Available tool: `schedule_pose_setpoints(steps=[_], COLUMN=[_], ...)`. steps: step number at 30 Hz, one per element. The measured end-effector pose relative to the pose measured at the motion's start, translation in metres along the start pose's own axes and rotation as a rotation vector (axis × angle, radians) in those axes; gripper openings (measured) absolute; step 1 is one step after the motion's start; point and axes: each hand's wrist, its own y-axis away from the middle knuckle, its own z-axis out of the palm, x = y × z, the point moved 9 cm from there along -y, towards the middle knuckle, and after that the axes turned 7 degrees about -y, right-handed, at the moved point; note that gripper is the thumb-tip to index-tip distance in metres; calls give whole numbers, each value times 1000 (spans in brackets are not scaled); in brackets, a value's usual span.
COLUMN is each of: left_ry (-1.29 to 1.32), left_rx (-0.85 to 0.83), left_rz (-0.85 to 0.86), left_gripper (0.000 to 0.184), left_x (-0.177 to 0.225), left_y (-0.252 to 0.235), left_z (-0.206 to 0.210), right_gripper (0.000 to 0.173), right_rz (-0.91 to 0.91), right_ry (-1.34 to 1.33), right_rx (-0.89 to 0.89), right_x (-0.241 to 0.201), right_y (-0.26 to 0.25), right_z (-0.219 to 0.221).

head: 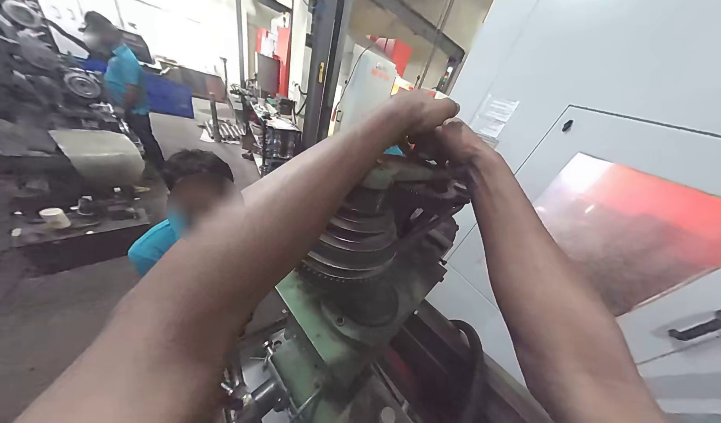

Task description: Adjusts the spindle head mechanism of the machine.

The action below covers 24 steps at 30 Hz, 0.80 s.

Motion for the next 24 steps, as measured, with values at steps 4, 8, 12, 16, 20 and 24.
schedule_pose_setpoints(steps=[4,8,12,16,20,24], left_ry=[143,300,401,466,387,442], left_rx=[-74,-152,-178,-184,-183,-133], left_rz=[-61,-73,-76,-87,-23,-9], left_gripper=[51,46,44,40,35,35], left_x=[-1,-4,-6,-6,-4,-7], left_y=[6,-1,-5,-8,-11,-19], left_z=[5,12,17,18,16,18], right_gripper=[18,17,19,31,28,36], right_rz=[44,13,-135,-111,-117,-81], right_ry=[57,36,-139,-94,15,61], right_rx=[33,35,-143,-94,-55,52], right_x=[-6,-4,6,17,12,16], right_y=[6,6,3,-1,-2,-3], right_z=[3,2,-1,-7,-4,-12])
